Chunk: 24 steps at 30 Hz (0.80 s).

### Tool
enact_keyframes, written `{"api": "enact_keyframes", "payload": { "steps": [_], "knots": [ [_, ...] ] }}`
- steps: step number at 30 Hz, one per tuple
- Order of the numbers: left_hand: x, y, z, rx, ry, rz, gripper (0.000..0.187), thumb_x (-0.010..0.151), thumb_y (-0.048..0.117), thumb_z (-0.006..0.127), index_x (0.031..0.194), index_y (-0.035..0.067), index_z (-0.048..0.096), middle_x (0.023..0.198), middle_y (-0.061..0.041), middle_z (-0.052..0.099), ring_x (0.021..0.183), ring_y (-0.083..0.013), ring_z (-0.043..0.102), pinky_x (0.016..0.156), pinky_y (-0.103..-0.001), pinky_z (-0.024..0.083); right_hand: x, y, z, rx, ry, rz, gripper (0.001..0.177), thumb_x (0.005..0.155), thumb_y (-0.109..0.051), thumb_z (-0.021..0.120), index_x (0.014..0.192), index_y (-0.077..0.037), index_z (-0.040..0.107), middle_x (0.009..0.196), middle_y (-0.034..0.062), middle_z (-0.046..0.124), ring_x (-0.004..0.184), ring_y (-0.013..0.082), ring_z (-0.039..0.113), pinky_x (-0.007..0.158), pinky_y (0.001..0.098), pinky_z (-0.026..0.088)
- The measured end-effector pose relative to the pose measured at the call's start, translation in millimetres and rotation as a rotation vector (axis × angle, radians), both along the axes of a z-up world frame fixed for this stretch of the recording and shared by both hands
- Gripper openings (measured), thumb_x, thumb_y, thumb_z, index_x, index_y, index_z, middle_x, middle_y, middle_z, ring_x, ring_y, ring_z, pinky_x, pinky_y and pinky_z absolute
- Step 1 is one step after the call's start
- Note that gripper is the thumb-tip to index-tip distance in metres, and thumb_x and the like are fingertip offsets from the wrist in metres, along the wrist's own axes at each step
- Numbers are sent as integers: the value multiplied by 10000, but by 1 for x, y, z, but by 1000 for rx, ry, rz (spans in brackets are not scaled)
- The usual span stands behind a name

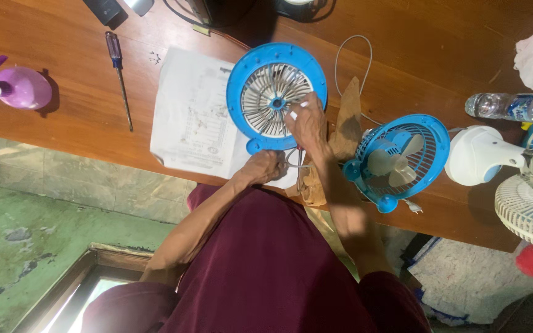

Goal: The person disassembles a small blue desk fan by hand, using a screwdriver to remove screws and prying the front grille off. They then handle the fan blades, remove more internal components, and reference a diagram on a piece of paper.

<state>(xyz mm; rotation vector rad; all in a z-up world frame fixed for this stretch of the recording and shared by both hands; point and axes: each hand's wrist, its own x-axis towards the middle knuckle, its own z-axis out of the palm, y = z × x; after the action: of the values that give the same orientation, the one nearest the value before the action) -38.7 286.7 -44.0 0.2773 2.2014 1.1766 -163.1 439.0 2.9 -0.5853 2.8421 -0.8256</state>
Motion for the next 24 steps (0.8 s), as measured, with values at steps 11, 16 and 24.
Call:
{"api": "enact_keyframes", "payload": {
  "steps": [11,16,24],
  "knots": [
    [10,-4,-4,-4,-110,-21,314,893,315,697,897,3,739,850,-232,718,795,-386,688,731,-492,532,22,-12,-16,37,-119,64,244,802,-164,807,1008,-34,788,1155,204,568,1082,367,597,900,451,524],
    [-4,-10,6,3,-192,5,302,916,301,687,915,2,725,796,-223,717,732,-350,699,723,-466,543,15,0,-4,-162,-216,-17,327,836,-222,828,1115,-58,781,1174,155,612,1092,323,636,949,422,539],
    [-49,5,28,94,-202,265,282,1018,216,559,1078,-15,711,879,-202,752,722,-302,742,697,-382,624,-24,45,1,-252,-314,-344,568,790,-208,844,1317,-94,667,1243,170,543,1078,301,628,909,396,552]
  ]
}}
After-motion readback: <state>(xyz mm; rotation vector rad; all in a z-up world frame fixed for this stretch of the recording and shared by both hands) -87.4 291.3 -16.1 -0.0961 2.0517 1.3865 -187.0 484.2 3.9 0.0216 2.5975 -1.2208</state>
